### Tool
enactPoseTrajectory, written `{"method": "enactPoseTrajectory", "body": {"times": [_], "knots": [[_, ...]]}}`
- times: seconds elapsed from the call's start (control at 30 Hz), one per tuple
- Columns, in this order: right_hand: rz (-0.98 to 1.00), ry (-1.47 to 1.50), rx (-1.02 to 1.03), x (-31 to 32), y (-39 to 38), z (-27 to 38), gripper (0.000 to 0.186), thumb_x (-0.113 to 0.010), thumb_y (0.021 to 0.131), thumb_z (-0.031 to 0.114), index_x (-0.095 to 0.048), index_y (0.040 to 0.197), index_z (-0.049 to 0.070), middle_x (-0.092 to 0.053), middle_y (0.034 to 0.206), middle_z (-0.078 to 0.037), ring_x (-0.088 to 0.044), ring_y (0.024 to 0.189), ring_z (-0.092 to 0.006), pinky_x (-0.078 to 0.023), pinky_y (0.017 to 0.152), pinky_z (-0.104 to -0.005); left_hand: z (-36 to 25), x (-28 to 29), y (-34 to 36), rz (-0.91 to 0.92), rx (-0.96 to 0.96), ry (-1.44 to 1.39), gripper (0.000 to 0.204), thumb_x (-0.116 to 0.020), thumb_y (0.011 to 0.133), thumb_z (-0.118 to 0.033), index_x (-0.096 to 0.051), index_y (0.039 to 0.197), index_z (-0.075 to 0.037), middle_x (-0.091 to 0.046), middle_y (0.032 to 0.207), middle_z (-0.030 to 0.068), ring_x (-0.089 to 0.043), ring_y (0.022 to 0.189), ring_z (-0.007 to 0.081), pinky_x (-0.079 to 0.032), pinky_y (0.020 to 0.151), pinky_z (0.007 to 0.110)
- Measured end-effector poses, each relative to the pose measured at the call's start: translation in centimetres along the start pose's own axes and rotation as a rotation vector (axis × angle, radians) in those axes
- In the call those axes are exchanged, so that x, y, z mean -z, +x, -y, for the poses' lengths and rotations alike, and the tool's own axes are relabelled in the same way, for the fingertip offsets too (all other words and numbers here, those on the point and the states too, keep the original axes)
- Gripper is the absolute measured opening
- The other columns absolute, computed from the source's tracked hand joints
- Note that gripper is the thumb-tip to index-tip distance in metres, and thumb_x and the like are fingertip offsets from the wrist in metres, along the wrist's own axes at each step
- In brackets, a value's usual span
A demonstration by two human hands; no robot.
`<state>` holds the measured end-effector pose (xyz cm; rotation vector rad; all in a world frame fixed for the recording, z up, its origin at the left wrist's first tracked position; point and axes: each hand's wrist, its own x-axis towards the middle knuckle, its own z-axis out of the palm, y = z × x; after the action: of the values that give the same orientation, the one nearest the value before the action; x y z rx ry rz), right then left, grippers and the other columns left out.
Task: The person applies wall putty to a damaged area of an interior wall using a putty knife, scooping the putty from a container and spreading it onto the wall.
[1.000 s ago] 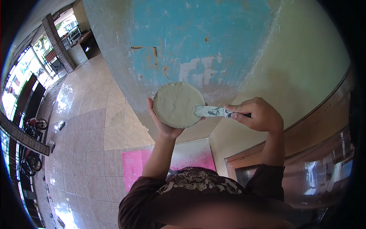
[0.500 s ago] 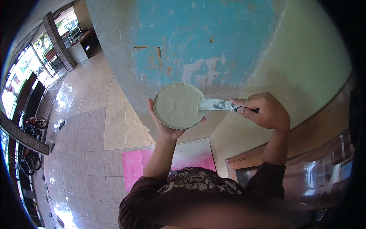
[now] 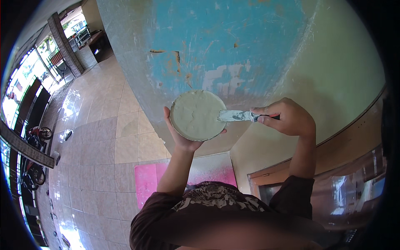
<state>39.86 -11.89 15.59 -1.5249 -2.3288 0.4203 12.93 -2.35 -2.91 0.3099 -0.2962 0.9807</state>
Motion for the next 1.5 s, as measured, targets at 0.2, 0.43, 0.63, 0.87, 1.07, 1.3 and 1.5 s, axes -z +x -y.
{"method": "enactPoseTrajectory", "body": {"times": [0.2,0.43,0.63,0.87,1.07,1.3,1.5], "knots": [[0.017,0.056,0.031,-0.1,0.4,0.1,0.032,-0.073,0.094,0.017,-0.075,0.125,0.01,-0.078,0.097,-0.017,-0.067,0.068,-0.0259,-0.054,0.071,-0.0319,-0.3,-0.6,0.0,-0.063,0.003,0.041,0.096,-0.036,0.089,-0.089,-0.04,0.157,-0.021,-0.041,0.159,0.0135,-0.044,0.138,0.0508,-0.038,0.089,0.091],[-0.047,0.079,0.17,-0.8,0.4,-1.1,0.033,-0.074,0.093,0.017,-0.076,0.124,0.006,-0.07,0.077,-0.019,-0.049,0.057,-0.015,-0.045,0.06,-0.0305,-0.6,-0.4,0.1,-0.049,0.005,-0.032,0.098,-0.04,0.088,-0.087,-0.037,0.159,-0.02,-0.038,0.161,0.0153,-0.042,0.14,0.0528,-0.036,0.09,0.092],[0.05,0.128,-0.091,0.2,0.1,0.3,0.037,-0.068,0.097,0.016,-0.071,0.133,0.008,-0.059,0.066,-0.013,-0.046,0.057,-0.0137,-0.043,0.06,-0.0297,-0.7,-1.5,0.1,-0.015,0.029,0.056,0.1,-0.036,0.087,-0.09,-0.037,0.158,-0.02,-0.038,0.16,0.0168,-0.045,0.135,0.0571,-0.039,0.09,0.089],[0.131,0.444,-0.018,-2.4,0.2,-2.1,0.044,-0.048,0.111,0.031,-0.061,0.144,0.006,-0.055,0.064,-0.001,-0.045,0.053,-0.0085,-0.041,0.053,-0.0277,-0.2,-2.0,0.6,0.042,0.083,0.065,0.103,-0.035,0.087,-0.091,-0.037,0.158,-0.017,-0.042,0.156,0.0198,-0.045,0.131,0.064,-0.041,0.089,0.087],[0.19,0.668,-0.189,-3.6,0.0,-3.0,0.052,-0.037,0.113,0.036,-0.063,0.137,-0.003,-0.064,0.07,-0.006,-0.052,0.049,-0.0101,-0.043,0.05,-0.0266,0.0,-2.1,0.7,-0.021,0.084,0.074,0.1,-0.036,0.087,-0.09,-0.04,0.157,-0.018,-0.043,0.157,0.0171,-0.047,0.133,0.0581,-0.042,0.089,0.087],[-0.05,0.42,0.027,-3.5,-0.4,-1.6,0.034,-0.057,0.107,0.019,-0.064,0.132,-0.003,-0.07,0.084,-0.009,-0.062,0.066,-0.0135,-0.051,0.062,-0.0277,0.3,-3.1,1.3,0.006,0.094,0.068,0.1,-0.037,0.087,-0.09,-0.04,0.156,-0.018,-0.043,0.157,0.0164,-0.048,0.133,0.0562,-0.042,0.089,0.086],[-0.54,-0.013,0.256,-3.7,-0.1,0.9,0.041,-0.074,0.094,0.006,-0.066,0.134,0.001,-0.069,0.099,-0.016,-0.067,0.081,-0.027,-0.059,0.074,-0.0358,0.6,-5.0,2.7,0.075,0.073,0.069,0.099,-0.036,0.088,-0.09,-0.04,0.156,-0.018,-0.044,0.157,0.0159,-0.048,0.133,0.056,-0.042,0.089,0.086]]}}
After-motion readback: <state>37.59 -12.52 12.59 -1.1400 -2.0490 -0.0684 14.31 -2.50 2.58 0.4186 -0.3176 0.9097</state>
